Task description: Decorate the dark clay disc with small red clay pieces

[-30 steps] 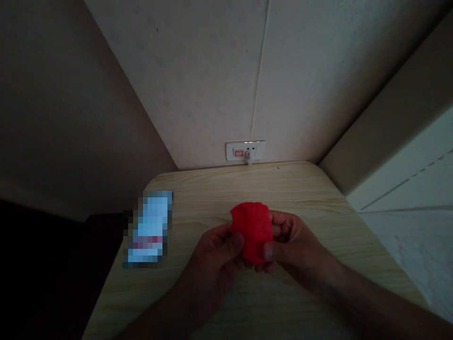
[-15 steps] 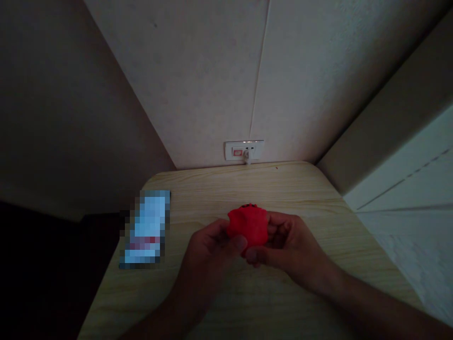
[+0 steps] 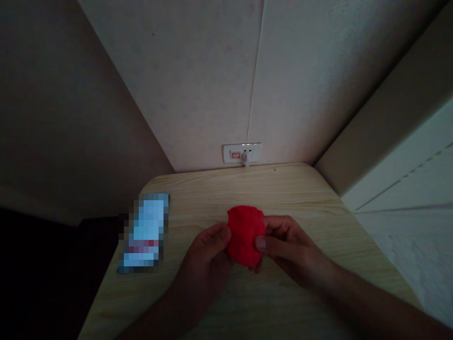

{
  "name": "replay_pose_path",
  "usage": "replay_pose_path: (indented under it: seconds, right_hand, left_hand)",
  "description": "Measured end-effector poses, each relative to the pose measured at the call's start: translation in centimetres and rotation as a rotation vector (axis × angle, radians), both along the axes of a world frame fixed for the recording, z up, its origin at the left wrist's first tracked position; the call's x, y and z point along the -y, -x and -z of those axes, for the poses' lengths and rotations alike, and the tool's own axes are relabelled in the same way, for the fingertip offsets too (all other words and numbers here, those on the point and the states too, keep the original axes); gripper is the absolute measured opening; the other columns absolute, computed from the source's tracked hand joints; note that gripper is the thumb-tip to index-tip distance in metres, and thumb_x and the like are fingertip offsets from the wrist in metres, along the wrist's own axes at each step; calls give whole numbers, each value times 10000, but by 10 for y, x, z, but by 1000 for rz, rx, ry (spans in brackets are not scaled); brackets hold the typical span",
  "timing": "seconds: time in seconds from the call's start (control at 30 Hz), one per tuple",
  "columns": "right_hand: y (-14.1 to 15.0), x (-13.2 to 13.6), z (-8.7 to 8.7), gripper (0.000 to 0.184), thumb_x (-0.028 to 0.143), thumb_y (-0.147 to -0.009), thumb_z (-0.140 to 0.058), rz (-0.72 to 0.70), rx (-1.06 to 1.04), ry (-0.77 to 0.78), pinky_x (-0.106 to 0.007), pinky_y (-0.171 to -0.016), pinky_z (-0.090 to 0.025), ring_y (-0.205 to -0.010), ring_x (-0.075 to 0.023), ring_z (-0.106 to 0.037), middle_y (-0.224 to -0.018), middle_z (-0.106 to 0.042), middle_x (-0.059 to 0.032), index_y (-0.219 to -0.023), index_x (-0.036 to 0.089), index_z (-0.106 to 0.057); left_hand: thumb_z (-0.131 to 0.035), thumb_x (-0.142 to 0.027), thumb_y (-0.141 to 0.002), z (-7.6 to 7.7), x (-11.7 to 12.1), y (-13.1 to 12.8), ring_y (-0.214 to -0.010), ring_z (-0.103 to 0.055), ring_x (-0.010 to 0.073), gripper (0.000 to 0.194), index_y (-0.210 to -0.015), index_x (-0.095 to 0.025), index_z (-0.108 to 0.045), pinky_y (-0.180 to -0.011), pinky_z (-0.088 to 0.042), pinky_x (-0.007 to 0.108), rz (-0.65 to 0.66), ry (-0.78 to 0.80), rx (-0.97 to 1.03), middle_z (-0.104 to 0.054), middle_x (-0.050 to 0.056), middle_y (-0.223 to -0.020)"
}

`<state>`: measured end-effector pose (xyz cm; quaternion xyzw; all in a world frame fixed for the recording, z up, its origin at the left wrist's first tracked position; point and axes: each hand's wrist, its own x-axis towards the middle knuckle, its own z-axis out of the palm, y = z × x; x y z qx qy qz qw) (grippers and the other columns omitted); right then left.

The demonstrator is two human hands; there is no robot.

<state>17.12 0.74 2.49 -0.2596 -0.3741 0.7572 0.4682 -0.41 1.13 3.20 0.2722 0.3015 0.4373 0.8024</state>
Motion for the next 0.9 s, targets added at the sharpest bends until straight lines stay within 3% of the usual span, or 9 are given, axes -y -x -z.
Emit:
replay_pose_path:
  seconds: [0.17,0.3,0.37,0.43,0.5,0.57,0.63,0.77,0.9]
  right_hand:
    - [-2,-3,0,172,319,-845,-867,73,107,-72,-177,-747,-575,-742,-98,-706,-839,-794,-24,-920,172,-817]
    - [0,-3,-1,279,419,-897,-804,-5,126,6,-176,-706,-549,-696,-92,-670,-761,-757,-32,-851,143,-791]
    - [1,0,-1,252,416,-893,-808,70,171,-20,-182,-684,-559,-704,-96,-675,-808,-750,-23,-931,170,-769]
    - [0,4,0,285,339,-869,-841,273,303,-169,-193,-682,-581,-739,-104,-693,-930,-750,-6,-1114,247,-728]
    - [-3,8,1,483,293,-838,-870,449,519,-437,-235,-741,-615,-857,-141,-723,-1090,-748,-22,-1276,311,-669]
    - [-6,10,2,605,334,-777,-917,502,750,-725,-298,-851,-624,-1072,-221,-721,-1245,-736,-84,-1327,279,-670]
    - [-7,10,2,660,374,-757,-927,511,891,-879,-336,-933,-609,-1174,-269,-706,-1319,-728,-131,-1346,225,-670]
    - [-4,11,-3,424,291,-829,-864,440,918,-875,-267,-813,-602,-895,-195,-769,-1066,-814,-73,-1213,184,-718]
    - [-3,10,-9,154,200,-894,-759,321,882,-766,-234,-652,-538,-701,-140,-695,-864,-782,-11,-1047,192,-747]
  left_hand:
    - [-847,-377,-849,8,3,6,-756,-636,123,192,-859,-186,-825,-764,-528,199,-71,-95,-183,-755,18,-805]
    - [-917,-353,-760,10,3,10,-820,-681,162,239,-925,-197,-841,-791,-537,231,-24,-100,-214,-798,41,-898]
    - [-934,-359,-728,9,2,10,-780,-678,161,244,-877,-189,-842,-761,-542,234,-25,-80,-181,-793,41,-860]
    - [-939,-361,-718,9,2,9,-746,-669,149,228,-830,-191,-837,-748,-543,223,-65,-76,-192,-774,24,-803]
    - [-928,-345,-740,9,3,9,-744,-674,140,194,-838,-204,-838,-751,-545,208,-130,-105,-260,-769,10,-786]
    - [-914,-309,-766,11,4,9,-782,-705,146,171,-898,-225,-845,-762,-549,200,-172,-157,-318,-786,6,-808]
    - [-903,-272,-781,12,5,10,-841,-736,166,195,-964,-238,-845,-784,-561,210,-167,-192,-325,-806,11,-853]
    - [-887,-244,-798,9,5,13,-813,-747,168,155,-943,-215,-841,-772,-571,214,-108,-227,-302,-811,25,-835]
    - [-858,-293,-829,3,8,13,-861,-747,179,173,-972,-204,-817,-815,-576,230,-63,-318,-251,-814,45,-907]
